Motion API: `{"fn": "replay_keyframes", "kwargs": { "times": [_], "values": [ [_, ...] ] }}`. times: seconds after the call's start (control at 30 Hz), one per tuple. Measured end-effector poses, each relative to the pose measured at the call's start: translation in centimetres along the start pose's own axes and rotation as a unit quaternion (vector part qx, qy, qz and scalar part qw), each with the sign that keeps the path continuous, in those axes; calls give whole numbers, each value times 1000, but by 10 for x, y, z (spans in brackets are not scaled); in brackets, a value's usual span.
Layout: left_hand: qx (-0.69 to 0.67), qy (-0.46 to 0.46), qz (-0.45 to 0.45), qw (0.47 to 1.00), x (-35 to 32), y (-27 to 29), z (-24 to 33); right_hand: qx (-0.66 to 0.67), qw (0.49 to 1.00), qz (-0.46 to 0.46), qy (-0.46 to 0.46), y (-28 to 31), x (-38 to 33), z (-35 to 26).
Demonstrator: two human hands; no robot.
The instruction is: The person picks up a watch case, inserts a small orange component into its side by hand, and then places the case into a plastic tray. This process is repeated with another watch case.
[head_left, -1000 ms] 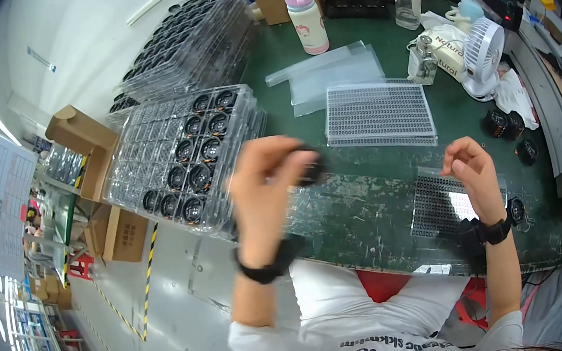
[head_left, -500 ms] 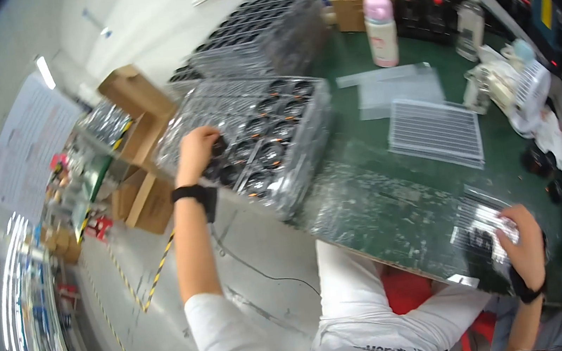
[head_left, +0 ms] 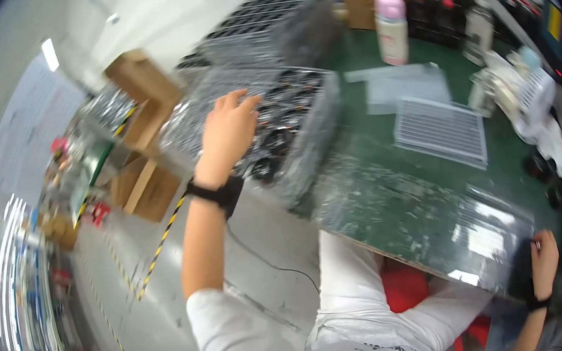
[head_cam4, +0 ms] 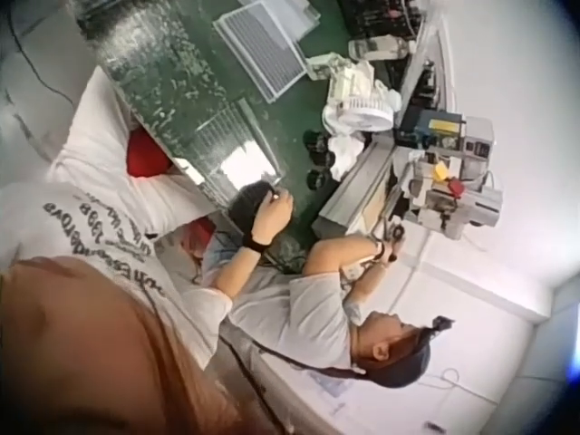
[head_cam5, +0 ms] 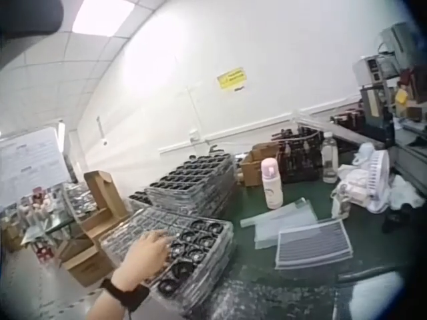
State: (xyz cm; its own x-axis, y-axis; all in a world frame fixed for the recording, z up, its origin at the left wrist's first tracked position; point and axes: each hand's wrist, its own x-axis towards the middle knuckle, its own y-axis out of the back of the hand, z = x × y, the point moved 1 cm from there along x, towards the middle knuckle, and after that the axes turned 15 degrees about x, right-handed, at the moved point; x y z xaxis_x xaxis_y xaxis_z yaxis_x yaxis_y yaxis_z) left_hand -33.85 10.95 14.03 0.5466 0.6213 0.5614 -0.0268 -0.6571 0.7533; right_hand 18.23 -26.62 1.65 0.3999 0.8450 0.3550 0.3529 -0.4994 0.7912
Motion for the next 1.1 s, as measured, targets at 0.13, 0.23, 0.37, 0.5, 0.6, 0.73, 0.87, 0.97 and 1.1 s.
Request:
{"fn": "replay_keyframes", "kwargs": {
  "times": [0.13,0.23,0.37,0.5,0.6,0.73,0.87,0.97,1.1],
  "values": [
    [-181,-108,31,977,21,73,117,-54,998,32,-15,1,10,-17],
    [-345,-147,-15,927,12,75,180,-118,988,94,-32,-7,30,-37],
    [-686,-40,-225,690,-4,44,274,24,987,131,93,-25,63,-102],
    [-836,69,-351,416,25,34,342,117,974,92,168,-44,81,-142],
    [-846,78,-336,406,42,12,352,157,966,71,194,-58,99,-140],
    [-834,149,-294,442,54,-22,351,197,953,47,225,-64,116,-125],
    [-832,164,-295,440,58,-45,349,175,976,-88,93,-33,117,-85],
    [-863,150,-301,377,54,-52,356,105,975,-178,87,-35,99,-52],
    [-851,139,-352,365,51,-47,358,176,949,-262,-1,-37,95,-40]
  ]
}}
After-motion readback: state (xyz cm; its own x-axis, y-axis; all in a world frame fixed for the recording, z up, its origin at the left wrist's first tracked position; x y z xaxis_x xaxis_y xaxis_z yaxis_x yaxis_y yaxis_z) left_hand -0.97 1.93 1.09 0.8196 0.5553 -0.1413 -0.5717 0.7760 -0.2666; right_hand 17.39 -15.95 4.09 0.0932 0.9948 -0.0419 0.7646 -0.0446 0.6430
